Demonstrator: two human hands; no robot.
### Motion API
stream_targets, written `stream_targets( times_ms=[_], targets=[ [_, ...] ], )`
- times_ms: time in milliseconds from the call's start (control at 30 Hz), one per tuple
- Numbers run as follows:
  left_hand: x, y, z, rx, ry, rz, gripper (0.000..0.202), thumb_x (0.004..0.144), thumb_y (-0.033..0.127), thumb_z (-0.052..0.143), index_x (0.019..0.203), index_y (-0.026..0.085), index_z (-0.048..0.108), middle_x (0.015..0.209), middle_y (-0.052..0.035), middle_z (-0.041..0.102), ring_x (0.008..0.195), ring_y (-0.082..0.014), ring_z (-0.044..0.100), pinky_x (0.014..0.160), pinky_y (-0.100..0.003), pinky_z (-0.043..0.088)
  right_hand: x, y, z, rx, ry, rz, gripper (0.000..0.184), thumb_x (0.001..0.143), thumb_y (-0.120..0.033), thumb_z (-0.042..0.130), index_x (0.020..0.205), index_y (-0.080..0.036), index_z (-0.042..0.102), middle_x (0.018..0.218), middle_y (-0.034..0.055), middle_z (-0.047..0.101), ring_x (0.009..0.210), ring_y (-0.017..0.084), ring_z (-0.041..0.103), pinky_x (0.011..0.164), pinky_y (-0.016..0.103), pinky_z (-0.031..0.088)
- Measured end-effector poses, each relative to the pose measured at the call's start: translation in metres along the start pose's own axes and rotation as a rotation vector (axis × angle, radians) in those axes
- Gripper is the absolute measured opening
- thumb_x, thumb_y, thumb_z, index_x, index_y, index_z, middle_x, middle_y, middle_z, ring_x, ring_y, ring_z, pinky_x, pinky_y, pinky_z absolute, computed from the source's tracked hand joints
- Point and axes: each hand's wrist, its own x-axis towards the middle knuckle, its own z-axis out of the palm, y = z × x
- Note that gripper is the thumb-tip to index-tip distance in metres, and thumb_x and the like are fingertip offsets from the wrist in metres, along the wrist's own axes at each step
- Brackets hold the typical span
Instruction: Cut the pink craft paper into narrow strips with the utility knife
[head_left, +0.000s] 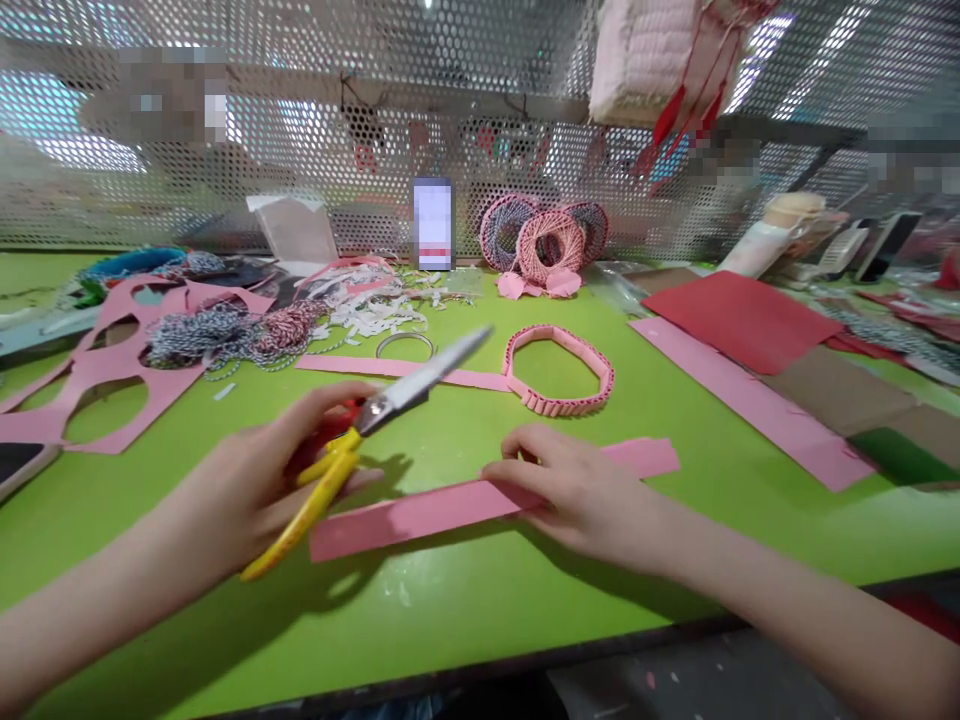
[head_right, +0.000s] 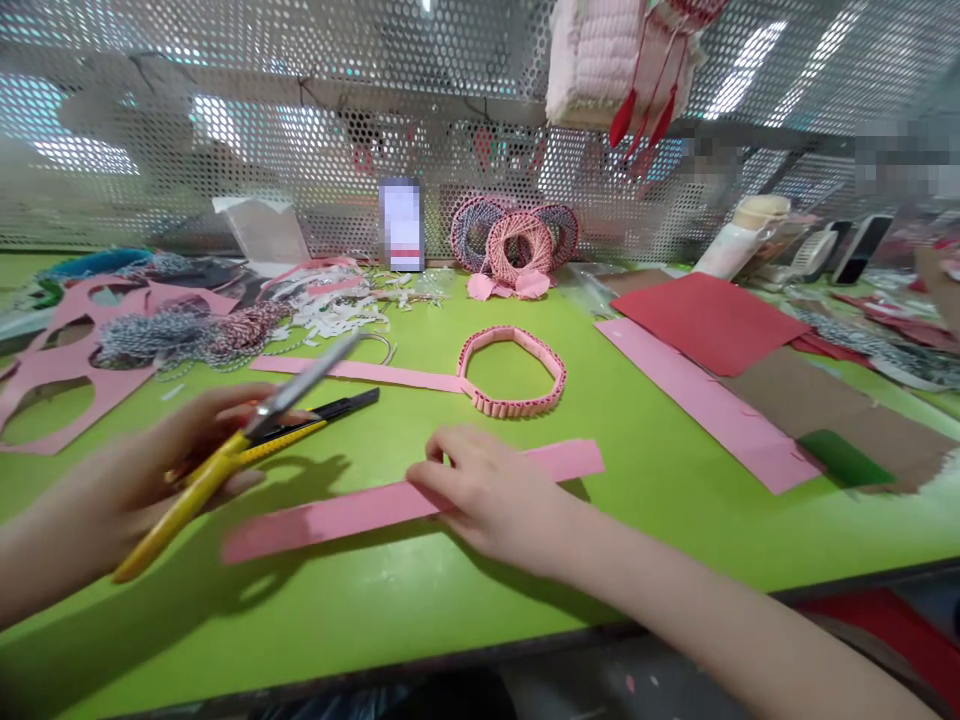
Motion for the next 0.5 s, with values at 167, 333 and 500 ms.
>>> stream_targets(
  times_ms=[167,333,500],
  targets=[
    [0.011,-0.007,0.021,0.013,-0.291,-0.007,0.050,0.064,0.034,0.080,0.109,0.026,0.059,0.091,-0.0005,0.071,0.083,-0.0211,0.067,0.073,-0.025,0.054,0.008,-0.002,-0.018,-0.094,0.052,-0.077,0.024,0.086,-0.003,0.050,0.101,-0.012,0.066,0.092,0.0103,0.061,0.081,0.021,0.054,0.070,0.032,0.043],
    [0.007,-0.013,0.036,-0.158,-0.403,-0.088,0.045,0.066,0.026,0.078,0.101,0.025,0.050,0.068,0.0067,0.055,0.067,-0.0137,0.056,0.060,-0.021,0.047,0.020,-0.004,-0.030,-0.170,0.132,-0.114,0.023,0.090,-0.005,0.046,0.089,-0.015,0.066,0.088,0.0087,0.062,0.081,0.021,0.054,0.072,0.035,0.041],
    [0.000,-0.016,0.037,-0.274,-0.321,-0.124,0.051,0.063,0.021,0.079,0.102,0.025,0.047,0.066,0.0095,0.050,0.058,-0.0095,0.047,0.055,-0.019,0.041,0.026,-0.008,-0.027,-0.298,0.364,-0.127,0.014,0.092,-0.020,0.056,0.105,-0.019,0.061,0.107,0.0130,0.059,0.103,0.029,0.054,0.084,0.046,0.045]
  ],
)
